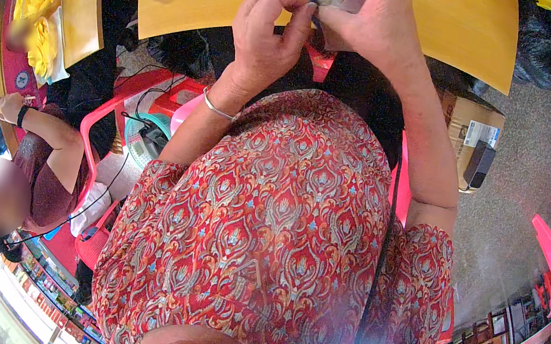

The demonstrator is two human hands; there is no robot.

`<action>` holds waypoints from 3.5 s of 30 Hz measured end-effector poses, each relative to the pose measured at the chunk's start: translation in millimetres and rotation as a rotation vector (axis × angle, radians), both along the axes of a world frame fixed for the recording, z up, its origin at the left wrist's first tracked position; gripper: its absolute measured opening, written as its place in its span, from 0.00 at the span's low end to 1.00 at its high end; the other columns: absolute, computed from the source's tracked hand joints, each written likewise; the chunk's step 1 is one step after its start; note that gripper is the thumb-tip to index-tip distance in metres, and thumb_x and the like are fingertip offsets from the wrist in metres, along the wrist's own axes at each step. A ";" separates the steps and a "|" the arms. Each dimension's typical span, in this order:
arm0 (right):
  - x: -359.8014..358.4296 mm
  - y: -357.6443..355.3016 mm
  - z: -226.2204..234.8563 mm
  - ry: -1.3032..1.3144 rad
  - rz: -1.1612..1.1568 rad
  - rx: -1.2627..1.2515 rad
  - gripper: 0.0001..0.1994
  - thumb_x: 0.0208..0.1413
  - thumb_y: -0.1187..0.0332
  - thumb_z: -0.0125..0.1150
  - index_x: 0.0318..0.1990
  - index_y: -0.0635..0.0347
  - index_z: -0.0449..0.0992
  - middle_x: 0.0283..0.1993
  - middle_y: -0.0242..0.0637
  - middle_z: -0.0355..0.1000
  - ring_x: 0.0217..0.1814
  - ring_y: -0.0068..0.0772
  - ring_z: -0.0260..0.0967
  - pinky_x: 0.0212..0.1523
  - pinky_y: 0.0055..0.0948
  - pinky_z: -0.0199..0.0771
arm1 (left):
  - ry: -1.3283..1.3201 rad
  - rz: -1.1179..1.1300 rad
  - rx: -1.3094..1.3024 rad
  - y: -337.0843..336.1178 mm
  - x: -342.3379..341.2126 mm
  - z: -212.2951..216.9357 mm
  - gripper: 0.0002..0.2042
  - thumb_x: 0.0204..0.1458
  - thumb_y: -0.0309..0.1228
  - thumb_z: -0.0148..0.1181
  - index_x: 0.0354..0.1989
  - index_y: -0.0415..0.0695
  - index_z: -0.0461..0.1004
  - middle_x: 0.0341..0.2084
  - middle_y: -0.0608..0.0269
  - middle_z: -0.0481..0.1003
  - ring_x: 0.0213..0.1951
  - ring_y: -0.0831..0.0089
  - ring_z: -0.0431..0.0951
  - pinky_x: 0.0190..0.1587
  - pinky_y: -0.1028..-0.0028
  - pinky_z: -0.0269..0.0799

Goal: Stuffing small blue fabric pouches with granular material from a plastic bag.

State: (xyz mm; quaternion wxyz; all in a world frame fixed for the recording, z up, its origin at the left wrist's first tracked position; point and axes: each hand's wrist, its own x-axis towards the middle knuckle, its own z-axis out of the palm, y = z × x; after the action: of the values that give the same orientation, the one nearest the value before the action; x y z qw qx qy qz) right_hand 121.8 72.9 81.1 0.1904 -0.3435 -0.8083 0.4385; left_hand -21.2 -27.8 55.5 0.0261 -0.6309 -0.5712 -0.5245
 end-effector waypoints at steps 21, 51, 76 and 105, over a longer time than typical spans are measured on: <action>5.6 4.9 -1.3 0.171 -0.056 -0.152 0.14 0.49 0.73 0.66 0.45 0.62 0.75 0.39 0.28 0.75 0.39 0.14 0.70 0.41 0.18 0.73 | -0.106 -0.055 -0.025 11.9 -1.1 16.0 0.08 0.42 0.18 0.63 0.29 0.40 0.71 0.23 0.58 0.70 0.26 0.63 0.73 0.28 0.68 0.68; -3.3 1.4 0.1 0.157 -0.200 0.245 0.10 0.48 0.68 0.68 0.37 0.59 0.76 0.30 0.31 0.75 0.32 0.26 0.75 0.36 0.25 0.74 | -1.679 -0.545 -0.537 5.4 -1.6 3.8 0.14 0.60 0.32 0.55 0.52 0.40 0.68 0.44 0.62 0.75 0.46 0.70 0.77 0.49 0.62 0.76; 20.6 -10.0 10.5 0.208 0.053 0.033 0.14 0.55 0.68 0.63 0.48 0.62 0.78 0.46 0.37 0.67 0.48 0.30 0.68 0.49 0.24 0.68 | -1.893 -0.639 -0.497 -12.4 21.8 5.1 0.16 0.62 0.37 0.49 0.54 0.42 0.66 0.48 0.58 0.73 0.49 0.63 0.76 0.49 0.54 0.78; 1.9 -16.6 7.8 0.040 -0.237 0.251 0.12 0.47 0.68 0.67 0.39 0.59 0.76 0.31 0.30 0.75 0.33 0.22 0.72 0.36 0.25 0.73 | -1.674 -0.525 -0.638 -15.4 31.7 12.7 0.12 0.59 0.29 0.56 0.49 0.38 0.69 0.43 0.59 0.75 0.43 0.69 0.78 0.46 0.67 0.80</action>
State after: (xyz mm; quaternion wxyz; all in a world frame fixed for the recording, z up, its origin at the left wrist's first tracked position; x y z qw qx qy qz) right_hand 123.8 56.3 89.0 0.2982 -0.4010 -0.8068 0.3153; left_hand 10.5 -43.2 68.3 -0.6879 -0.1336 -0.3600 -0.6159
